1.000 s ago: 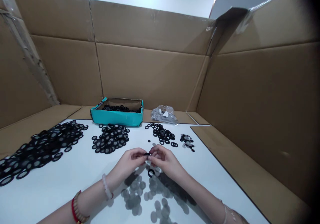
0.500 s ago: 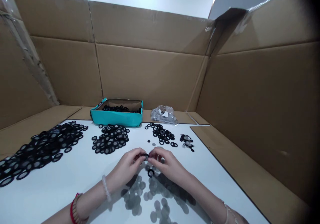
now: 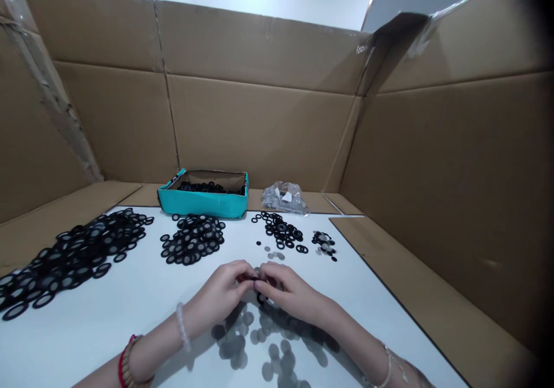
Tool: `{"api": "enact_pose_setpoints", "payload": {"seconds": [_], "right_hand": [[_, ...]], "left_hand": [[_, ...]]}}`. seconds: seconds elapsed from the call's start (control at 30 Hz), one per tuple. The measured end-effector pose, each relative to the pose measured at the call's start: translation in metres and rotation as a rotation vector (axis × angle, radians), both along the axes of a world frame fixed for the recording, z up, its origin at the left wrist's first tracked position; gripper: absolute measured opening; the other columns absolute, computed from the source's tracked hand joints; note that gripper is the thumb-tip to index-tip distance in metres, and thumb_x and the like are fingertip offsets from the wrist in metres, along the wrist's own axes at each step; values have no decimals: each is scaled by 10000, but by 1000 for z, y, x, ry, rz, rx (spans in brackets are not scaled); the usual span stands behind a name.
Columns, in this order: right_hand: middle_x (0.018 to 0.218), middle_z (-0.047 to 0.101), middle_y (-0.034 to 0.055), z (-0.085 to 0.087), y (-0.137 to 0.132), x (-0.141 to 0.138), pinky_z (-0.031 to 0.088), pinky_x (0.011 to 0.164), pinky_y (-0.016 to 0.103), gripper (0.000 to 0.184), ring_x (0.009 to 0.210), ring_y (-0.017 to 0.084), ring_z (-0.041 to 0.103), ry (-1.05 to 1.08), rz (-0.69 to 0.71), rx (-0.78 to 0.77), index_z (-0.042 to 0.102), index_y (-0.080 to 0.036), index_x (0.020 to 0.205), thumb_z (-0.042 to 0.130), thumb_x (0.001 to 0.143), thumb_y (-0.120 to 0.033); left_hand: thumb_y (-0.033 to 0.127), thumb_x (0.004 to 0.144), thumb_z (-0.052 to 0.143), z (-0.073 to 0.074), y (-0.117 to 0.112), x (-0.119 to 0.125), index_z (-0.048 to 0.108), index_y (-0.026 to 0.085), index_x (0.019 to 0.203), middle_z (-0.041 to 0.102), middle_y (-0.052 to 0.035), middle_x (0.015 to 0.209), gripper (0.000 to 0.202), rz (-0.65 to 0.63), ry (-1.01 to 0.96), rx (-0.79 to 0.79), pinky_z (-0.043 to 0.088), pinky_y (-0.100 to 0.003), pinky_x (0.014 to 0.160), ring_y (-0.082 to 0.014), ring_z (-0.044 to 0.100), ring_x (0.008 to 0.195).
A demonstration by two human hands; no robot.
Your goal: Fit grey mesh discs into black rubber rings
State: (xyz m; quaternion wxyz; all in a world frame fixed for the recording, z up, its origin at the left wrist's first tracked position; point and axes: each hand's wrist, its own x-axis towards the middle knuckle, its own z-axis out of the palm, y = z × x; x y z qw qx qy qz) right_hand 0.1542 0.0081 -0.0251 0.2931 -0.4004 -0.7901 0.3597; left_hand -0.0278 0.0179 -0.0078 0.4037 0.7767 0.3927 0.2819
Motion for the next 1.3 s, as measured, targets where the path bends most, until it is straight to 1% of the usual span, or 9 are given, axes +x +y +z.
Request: {"api": "enact_pose_setpoints", "payload": {"seconds": [0.17, 0.37, 0.57, 0.67, 0.8, 0.93, 1.1, 1.2, 1.3], "right_hand": [[645, 404, -24, -1, 2, 1, 313, 620, 235, 323, 665, 128, 407, 0, 8, 169, 379, -176, 618, 424, 912, -303], [649, 414, -17, 5, -2, -2, 318, 619, 245, 321, 651, 131, 412, 86, -58, 221, 394, -181, 630, 422, 908, -337], [645, 428, -25, 4, -3, -5, 315, 577, 229, 278, 615, 121, 404, 98, -74, 123, 402, -185, 665, 426, 902, -327], [684, 450, -21, 4, -4, -5, 323, 588, 225, 220, 639, 124, 417, 86, -79, 109, 422, -188, 704, 451, 890, -300], [690, 454, -16, 5, -3, -2, 325, 597, 230, 223, 652, 130, 429, 34, -78, 138, 437, -184, 685, 470, 881, -287], [657, 446, -16, 3, -1, -1, 327, 605, 238, 261, 654, 137, 435, 18, -56, 148, 434, -182, 644, 482, 877, -289], [621, 411, -24, 4, -3, -4, 315, 604, 241, 311, 638, 133, 421, 94, -113, 172, 410, -180, 602, 493, 872, -310], [620, 403, -29, 4, -6, -7, 308, 585, 237, 322, 614, 125, 403, 133, -149, 137, 395, -181, 607, 471, 882, -328], [663, 431, -26, 4, -7, -9, 315, 582, 233, 255, 622, 125, 408, 126, -148, 96, 415, -189, 687, 441, 899, -328]], "left_hand": [[147, 789, 435, 3, 1, -1, 575, 174, 754, 604, -29, 797, 147, -14, 46, 73, 407, -248, 689, -176, 555, 770], [178, 800, 460, 3, 1, -2, 584, 183, 782, 605, -25, 812, 126, 32, -58, 123, 399, -247, 709, -171, 546, 788], [277, 777, 509, 1, -2, 6, 549, 166, 772, 531, 18, 660, 118, 108, -269, -225, 346, -217, 513, -112, 448, 546], [312, 765, 538, 0, -2, 9, 535, 169, 784, 508, 33, 647, 144, 102, -361, -296, 335, -212, 510, -103, 433, 540], [319, 781, 535, -2, -1, 6, 546, 176, 869, 519, 26, 667, 168, 49, -325, -236, 361, -218, 553, -121, 471, 598], [245, 818, 479, -1, -3, 1, 573, 188, 849, 564, -28, 831, 114, 3, -159, -13, 407, -254, 706, -168, 517, 777], [222, 819, 469, 1, -2, 1, 582, 190, 764, 503, -45, 910, 130, 88, -131, 112, 402, -267, 789, -187, 494, 890], [267, 791, 518, 0, -1, 5, 596, 183, 756, 507, -43, 894, 119, 130, -213, 36, 397, -265, 789, -190, 495, 885], [335, 777, 550, -3, -1, 9, 586, 159, 758, 524, -30, 793, 181, 114, -351, -227, 407, -251, 694, -168, 502, 770]]}}
